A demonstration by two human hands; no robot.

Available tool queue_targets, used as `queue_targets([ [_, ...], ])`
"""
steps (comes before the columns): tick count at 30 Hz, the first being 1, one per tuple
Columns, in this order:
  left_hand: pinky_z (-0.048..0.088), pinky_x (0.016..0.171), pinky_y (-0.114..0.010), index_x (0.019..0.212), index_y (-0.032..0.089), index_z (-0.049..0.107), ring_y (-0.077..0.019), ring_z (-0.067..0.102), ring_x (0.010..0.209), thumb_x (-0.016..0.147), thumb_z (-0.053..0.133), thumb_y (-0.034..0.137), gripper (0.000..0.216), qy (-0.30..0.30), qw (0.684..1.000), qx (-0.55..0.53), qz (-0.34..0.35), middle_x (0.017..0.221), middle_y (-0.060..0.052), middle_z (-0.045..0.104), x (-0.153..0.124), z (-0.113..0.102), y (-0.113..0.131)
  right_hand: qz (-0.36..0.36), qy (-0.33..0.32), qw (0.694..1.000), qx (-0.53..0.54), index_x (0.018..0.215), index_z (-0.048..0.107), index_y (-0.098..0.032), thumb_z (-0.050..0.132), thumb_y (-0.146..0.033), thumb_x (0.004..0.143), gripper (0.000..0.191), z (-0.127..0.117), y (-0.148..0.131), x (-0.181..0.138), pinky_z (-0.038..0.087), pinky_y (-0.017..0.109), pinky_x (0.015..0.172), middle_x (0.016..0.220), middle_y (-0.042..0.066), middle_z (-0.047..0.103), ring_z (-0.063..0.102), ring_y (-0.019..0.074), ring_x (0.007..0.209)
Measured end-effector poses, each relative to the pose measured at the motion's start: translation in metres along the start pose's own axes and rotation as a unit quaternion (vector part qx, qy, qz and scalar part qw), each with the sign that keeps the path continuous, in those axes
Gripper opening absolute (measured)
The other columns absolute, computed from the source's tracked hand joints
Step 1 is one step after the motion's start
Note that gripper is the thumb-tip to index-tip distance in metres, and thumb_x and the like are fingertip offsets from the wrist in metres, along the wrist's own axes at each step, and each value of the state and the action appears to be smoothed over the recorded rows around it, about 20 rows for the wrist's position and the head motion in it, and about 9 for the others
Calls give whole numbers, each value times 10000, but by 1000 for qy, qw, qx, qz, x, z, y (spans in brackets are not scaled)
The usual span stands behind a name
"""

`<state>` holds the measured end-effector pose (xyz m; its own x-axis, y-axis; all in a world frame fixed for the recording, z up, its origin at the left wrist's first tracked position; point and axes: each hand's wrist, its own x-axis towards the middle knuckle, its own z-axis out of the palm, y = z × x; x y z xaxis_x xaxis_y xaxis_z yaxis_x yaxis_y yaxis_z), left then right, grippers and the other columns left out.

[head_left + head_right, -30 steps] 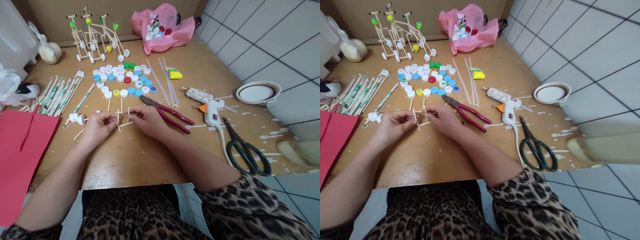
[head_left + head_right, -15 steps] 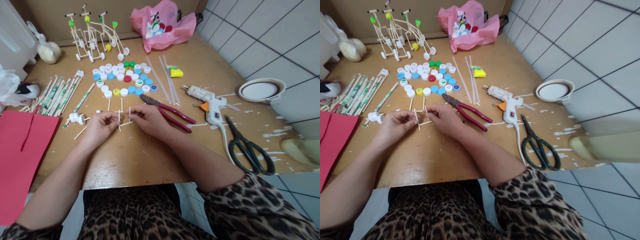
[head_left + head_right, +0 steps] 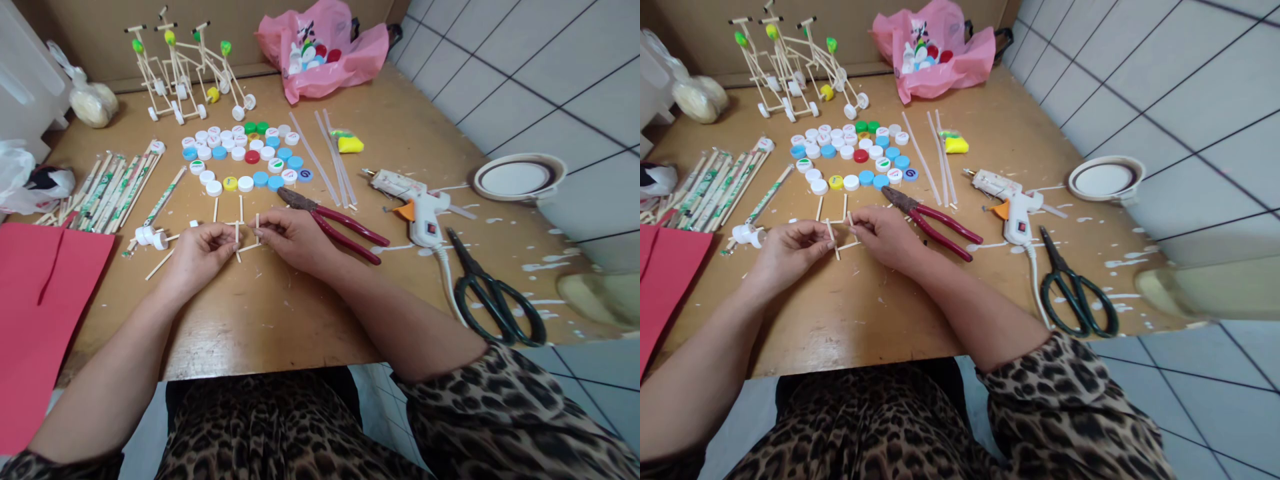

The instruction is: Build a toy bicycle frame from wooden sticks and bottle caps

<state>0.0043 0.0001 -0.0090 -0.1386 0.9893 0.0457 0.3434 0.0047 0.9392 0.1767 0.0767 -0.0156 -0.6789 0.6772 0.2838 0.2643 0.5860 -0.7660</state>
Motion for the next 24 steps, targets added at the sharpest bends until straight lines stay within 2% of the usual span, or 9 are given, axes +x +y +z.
queue_targets([
  [9, 438, 544, -221, 667, 177, 685, -115, 547, 555, 678, 634, 171, 52, -6, 1000, 11, 6, 592, 11, 644, -1, 0, 2, 7, 4, 1000, 10, 778, 671, -147, 511, -180, 866, 186, -1, -1, 0, 396, 232, 662, 704, 14, 625, 542, 122, 693],
  [24, 427, 556, -237, 653, 185, 665, -129, 555, 559, 694, 612, 171, 69, 1, 999, 37, 26, 585, 14, 635, -1, 1, -1, 12, 4, 1000, 20, 769, 660, -142, 496, -157, 840, 179, 0, -2, 1, 385, 222, 647, 670, -7, 573, 489, 104, 646],
])
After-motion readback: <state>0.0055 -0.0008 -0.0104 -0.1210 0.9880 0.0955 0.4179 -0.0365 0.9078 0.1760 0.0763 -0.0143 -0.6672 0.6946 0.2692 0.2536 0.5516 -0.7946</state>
